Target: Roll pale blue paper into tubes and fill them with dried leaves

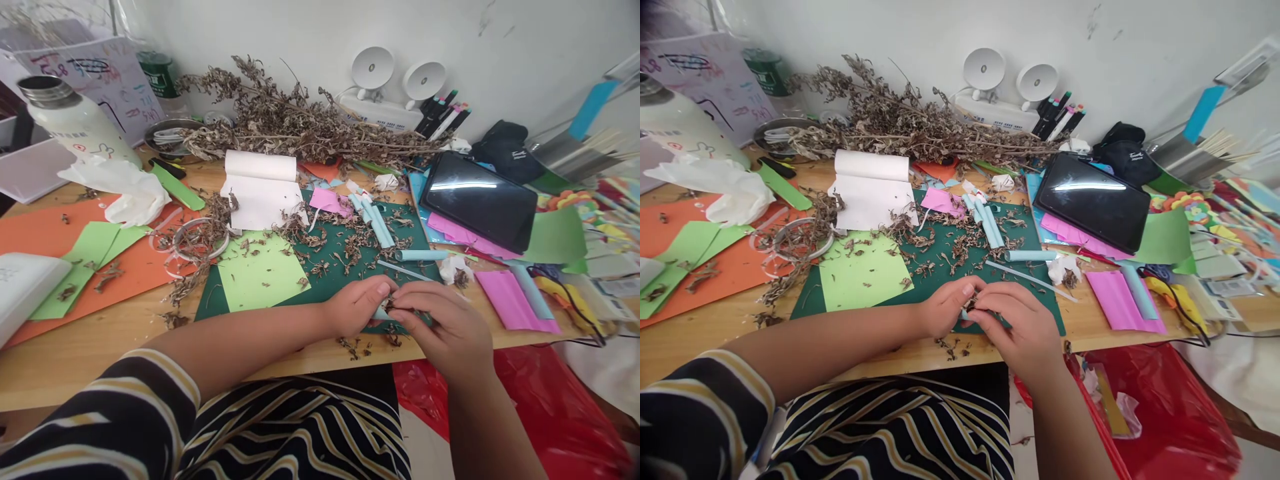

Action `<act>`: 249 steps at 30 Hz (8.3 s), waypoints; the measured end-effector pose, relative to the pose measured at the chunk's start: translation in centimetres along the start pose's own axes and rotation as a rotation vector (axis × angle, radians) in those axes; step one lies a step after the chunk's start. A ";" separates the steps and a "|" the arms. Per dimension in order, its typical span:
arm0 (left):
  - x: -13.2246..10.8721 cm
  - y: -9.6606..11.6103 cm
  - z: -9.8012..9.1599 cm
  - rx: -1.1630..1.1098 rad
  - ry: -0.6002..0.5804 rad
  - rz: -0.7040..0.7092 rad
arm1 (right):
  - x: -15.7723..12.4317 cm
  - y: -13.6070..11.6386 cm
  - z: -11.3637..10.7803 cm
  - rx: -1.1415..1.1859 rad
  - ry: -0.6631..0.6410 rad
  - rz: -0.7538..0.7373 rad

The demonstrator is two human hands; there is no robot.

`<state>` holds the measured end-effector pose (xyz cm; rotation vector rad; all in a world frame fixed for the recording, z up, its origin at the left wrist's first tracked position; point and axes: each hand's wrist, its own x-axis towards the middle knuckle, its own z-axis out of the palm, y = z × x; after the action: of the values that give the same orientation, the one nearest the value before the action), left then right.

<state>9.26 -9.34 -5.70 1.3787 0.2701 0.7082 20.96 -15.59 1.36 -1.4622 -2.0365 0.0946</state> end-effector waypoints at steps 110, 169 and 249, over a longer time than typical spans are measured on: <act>0.1 0.8 -0.4 0.056 -0.088 -0.049 | 6.5 7.0 3.3 0.019 -0.065 0.423; 0.1 -0.2 0.4 -0.149 0.027 -0.029 | -0.7 -1.0 -0.9 -0.256 -0.174 -0.079; 0.2 0.1 0.0 0.056 -0.058 -0.005 | 0.3 -1.4 -0.2 -0.188 0.086 -0.043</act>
<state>9.42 -9.20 -5.59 1.4492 0.2487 0.6600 19.85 -15.92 2.23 -1.5064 -2.0500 -0.1786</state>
